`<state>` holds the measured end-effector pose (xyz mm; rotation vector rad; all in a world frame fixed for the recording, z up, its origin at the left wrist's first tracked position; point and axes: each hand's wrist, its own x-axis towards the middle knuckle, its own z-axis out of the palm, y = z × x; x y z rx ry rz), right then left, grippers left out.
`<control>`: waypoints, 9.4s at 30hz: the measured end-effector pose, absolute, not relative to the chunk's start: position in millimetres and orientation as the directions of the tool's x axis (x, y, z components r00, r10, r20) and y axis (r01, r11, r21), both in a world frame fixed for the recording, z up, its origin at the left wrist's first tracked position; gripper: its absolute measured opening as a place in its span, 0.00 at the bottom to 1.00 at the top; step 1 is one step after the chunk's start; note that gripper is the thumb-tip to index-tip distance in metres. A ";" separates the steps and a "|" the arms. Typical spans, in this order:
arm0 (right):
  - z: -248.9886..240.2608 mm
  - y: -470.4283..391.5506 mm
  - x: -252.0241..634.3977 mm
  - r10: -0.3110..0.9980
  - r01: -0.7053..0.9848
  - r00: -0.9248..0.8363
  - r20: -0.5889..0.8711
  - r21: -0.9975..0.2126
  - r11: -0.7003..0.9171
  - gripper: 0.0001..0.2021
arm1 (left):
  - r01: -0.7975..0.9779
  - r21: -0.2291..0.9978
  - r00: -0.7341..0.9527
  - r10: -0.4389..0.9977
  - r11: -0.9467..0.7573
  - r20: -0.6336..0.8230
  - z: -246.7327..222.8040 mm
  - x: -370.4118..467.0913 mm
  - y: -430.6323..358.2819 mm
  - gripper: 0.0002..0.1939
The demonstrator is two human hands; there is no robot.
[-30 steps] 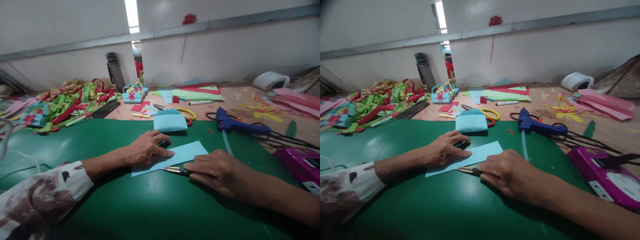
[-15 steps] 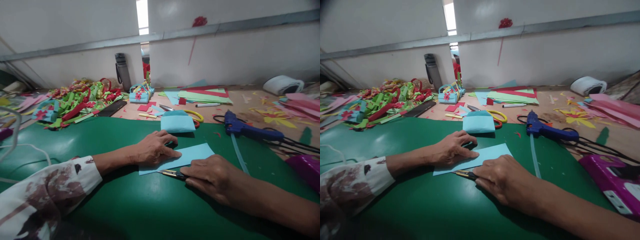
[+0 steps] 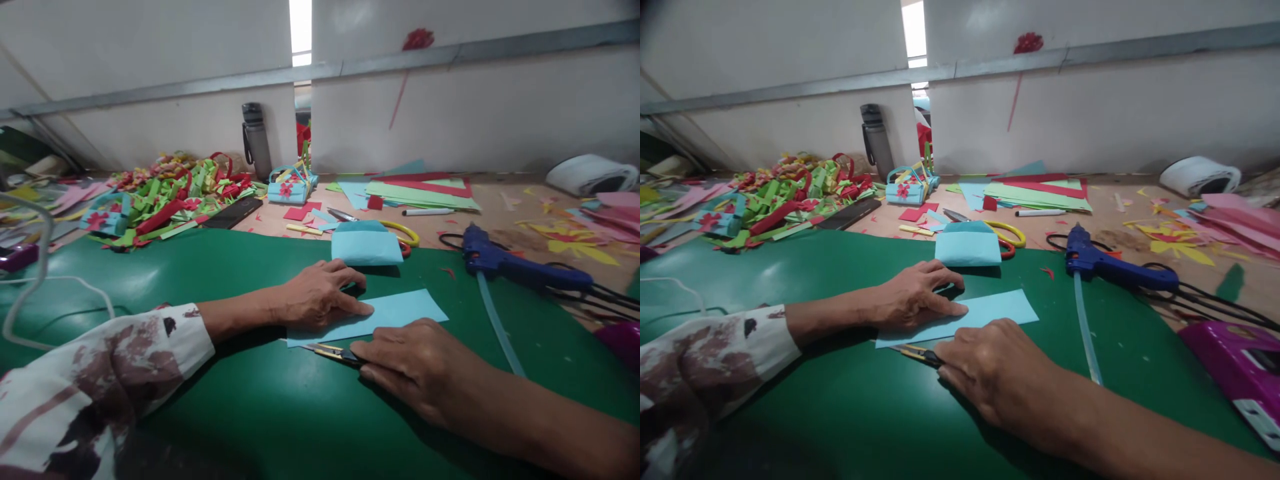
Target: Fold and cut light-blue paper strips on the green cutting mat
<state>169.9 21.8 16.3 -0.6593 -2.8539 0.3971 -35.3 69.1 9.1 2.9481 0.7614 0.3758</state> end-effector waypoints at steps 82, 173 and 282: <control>27.6 44.1 240.2 0.900 0.900 -0.415 0.131 -0.088 0.427 0.09 | 0.697 0.417 0.630 0.776 -0.583 0.032 28.6 0.2 63.8 0.13; 15.5 24.2 233.7 0.812 0.698 -0.565 0.149 -0.438 0.566 0.07 | 0.751 0.156 0.609 0.764 -0.642 0.212 7.3 -11.3 11.7 0.14; 28.0 20.1 239.3 0.403 0.424 -0.905 0.135 0.263 0.866 0.11 | 0.468 -0.245 0.867 0.495 -0.849 -0.055 27.5 -9.1 30.5 0.27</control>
